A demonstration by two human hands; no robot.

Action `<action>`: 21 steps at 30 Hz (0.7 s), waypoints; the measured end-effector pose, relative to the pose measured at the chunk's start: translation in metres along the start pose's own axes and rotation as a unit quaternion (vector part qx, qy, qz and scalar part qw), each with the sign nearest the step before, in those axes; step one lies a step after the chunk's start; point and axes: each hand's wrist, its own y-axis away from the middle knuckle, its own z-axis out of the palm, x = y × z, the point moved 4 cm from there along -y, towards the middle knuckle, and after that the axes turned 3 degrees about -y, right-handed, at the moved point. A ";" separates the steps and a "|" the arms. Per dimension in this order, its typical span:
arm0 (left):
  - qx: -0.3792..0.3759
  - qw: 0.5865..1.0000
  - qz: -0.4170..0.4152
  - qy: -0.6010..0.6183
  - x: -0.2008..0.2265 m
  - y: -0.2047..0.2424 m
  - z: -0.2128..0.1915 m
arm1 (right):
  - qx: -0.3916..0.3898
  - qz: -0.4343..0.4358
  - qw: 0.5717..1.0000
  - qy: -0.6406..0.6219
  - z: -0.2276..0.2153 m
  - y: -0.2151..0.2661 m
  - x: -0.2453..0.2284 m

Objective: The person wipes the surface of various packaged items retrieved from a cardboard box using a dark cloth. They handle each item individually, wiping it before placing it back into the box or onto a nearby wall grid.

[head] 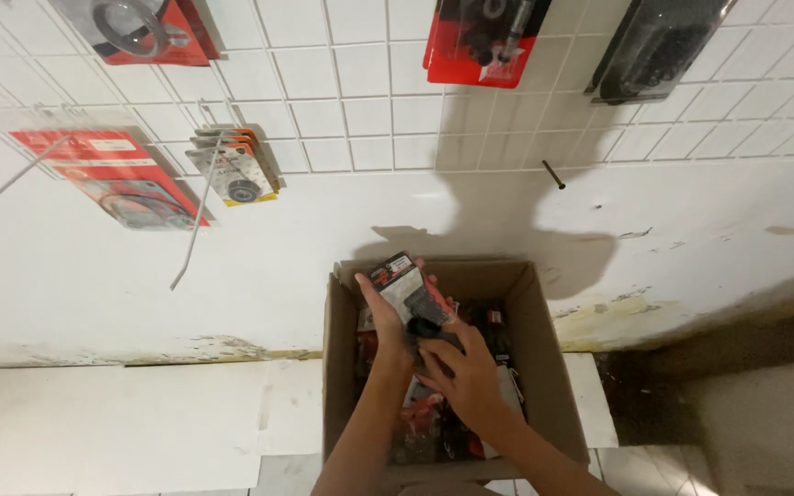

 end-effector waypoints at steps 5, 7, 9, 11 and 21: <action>-0.047 0.997 -0.054 -0.023 0.016 0.023 0.019 | 0.017 -0.071 0.996 0.051 -0.009 -0.001 0.002; -0.047 0.997 -0.067 -0.007 0.016 0.020 0.012 | 0.027 -0.084 0.993 0.073 -0.009 -0.002 0.017; -0.093 0.995 -0.027 0.037 0.012 0.009 0.003 | 0.085 0.036 0.994 0.060 -0.013 -0.010 0.038; -0.085 0.996 -0.031 0.023 0.017 0.013 0.007 | 0.041 0.003 0.998 0.054 -0.007 0.001 0.014; 0.055 0.988 -0.127 0.069 -0.005 -0.011 -0.027 | 0.095 -0.075 0.989 0.087 -0.021 -0.011 0.034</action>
